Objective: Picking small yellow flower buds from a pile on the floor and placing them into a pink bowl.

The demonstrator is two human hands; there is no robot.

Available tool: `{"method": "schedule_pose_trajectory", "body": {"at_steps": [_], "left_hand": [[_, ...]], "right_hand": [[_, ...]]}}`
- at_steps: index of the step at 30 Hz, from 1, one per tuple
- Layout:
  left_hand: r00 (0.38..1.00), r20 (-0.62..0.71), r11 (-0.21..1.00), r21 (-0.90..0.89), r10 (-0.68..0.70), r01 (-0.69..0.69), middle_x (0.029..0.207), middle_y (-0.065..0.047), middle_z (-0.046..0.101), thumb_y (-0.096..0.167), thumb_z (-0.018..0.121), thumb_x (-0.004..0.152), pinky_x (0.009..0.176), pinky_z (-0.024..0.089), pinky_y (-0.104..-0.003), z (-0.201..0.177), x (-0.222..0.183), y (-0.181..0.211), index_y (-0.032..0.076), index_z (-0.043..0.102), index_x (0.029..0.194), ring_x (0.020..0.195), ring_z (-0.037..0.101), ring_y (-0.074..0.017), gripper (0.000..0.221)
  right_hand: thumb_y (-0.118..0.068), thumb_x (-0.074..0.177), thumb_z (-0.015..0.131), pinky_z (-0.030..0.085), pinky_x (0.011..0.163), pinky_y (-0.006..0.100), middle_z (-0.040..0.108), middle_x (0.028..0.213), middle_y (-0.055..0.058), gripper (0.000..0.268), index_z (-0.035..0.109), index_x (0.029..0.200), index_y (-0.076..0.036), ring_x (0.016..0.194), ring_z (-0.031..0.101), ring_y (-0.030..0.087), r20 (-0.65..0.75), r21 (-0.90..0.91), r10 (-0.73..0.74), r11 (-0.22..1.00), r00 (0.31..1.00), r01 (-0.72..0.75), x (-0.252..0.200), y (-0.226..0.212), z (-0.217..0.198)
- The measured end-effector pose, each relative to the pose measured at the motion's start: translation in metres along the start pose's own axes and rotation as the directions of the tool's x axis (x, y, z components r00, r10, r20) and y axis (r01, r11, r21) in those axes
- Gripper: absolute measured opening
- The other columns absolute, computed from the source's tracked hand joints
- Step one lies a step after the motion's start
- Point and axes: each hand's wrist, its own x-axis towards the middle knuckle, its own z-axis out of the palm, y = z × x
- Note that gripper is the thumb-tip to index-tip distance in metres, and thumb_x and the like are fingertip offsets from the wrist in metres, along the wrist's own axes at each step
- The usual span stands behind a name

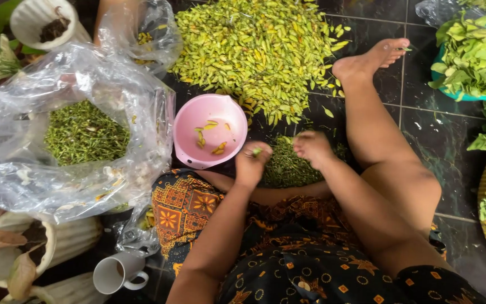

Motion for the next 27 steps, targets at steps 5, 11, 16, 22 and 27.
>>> {"method": "schedule_pose_trajectory", "body": {"at_steps": [5, 11, 16, 22, 27], "left_hand": [[0.828, -0.221, 0.733, 0.614, 0.514, -0.291, 0.098, -0.018, 0.074, -0.004, 0.074, 0.082, 0.089, 0.054, -0.047, -0.051, 0.029, 0.032, 0.006, 0.075, 0.094, 0.099, 0.070, -0.0406, 0.016], [0.826, -0.234, 0.433, 0.901, 0.512, -0.014, 0.148, -0.010, 0.051, 0.034, 0.081, 0.082, 0.110, 0.020, -0.076, -0.038, 0.025, 0.036, 0.020, 0.077, 0.114, 0.142, 0.035, -0.0439, 0.036], [0.832, 0.012, 0.485, 0.808, 0.554, -0.334, 0.134, -0.011, 0.059, 0.021, 0.078, 0.085, 0.109, 0.039, -0.057, -0.011, 0.011, 0.020, 0.016, 0.077, 0.108, 0.130, 0.050, -0.0421, 0.024], [0.982, 0.072, 0.769, 0.613, 0.176, -0.183, 0.114, -0.005, 0.068, 0.020, 0.076, 0.089, 0.082, 0.058, -0.040, 0.012, -0.001, -0.029, 0.016, 0.076, 0.110, 0.099, 0.070, -0.0267, 0.022], [0.955, 0.032, 0.919, 0.286, -0.293, 0.272, 0.115, -0.021, 0.067, 0.027, 0.076, 0.095, 0.078, 0.063, -0.040, 0.007, 0.007, -0.055, -0.001, 0.065, 0.131, 0.102, 0.073, -0.0312, 0.047]], "right_hand": [[-0.015, 0.101, 0.056, 0.061, 0.056, 0.042, 0.072, 0.077, 0.020, 0.026, 0.078, 0.106, -0.002, 0.068, 0.073, 0.033, -0.010, -0.906, -0.465, 0.378, 0.885, 0.189, 0.076, 0.009, -0.079], [-0.024, 0.095, 0.064, 0.062, 0.083, 0.051, 0.067, 0.094, 0.010, 0.010, 0.070, 0.096, -0.017, 0.093, 0.074, 0.036, 0.154, -0.984, -0.491, 0.001, 0.858, 0.177, 0.040, -0.003, -0.025], [-0.021, 0.096, 0.068, 0.059, 0.086, 0.048, 0.063, 0.110, 0.013, 0.021, 0.073, 0.111, -0.006, 0.107, 0.064, 0.038, 0.463, -0.886, -0.378, -0.188, 0.802, 0.423, 0.043, 0.016, 0.001], [-0.025, 0.092, 0.069, 0.053, 0.079, 0.049, 0.060, 0.102, 0.011, 0.018, 0.075, 0.096, -0.008, 0.102, 0.058, 0.037, 0.455, -0.887, -0.463, -0.161, 0.761, 0.433, 0.051, 0.028, 0.000], [-0.028, 0.098, 0.066, 0.049, 0.088, 0.047, 0.066, 0.092, 0.004, 0.018, 0.077, 0.098, -0.013, 0.100, 0.062, 0.029, 0.474, -0.872, -0.366, -0.068, 0.801, 0.485, 0.009, 0.003, 0.023]]}}
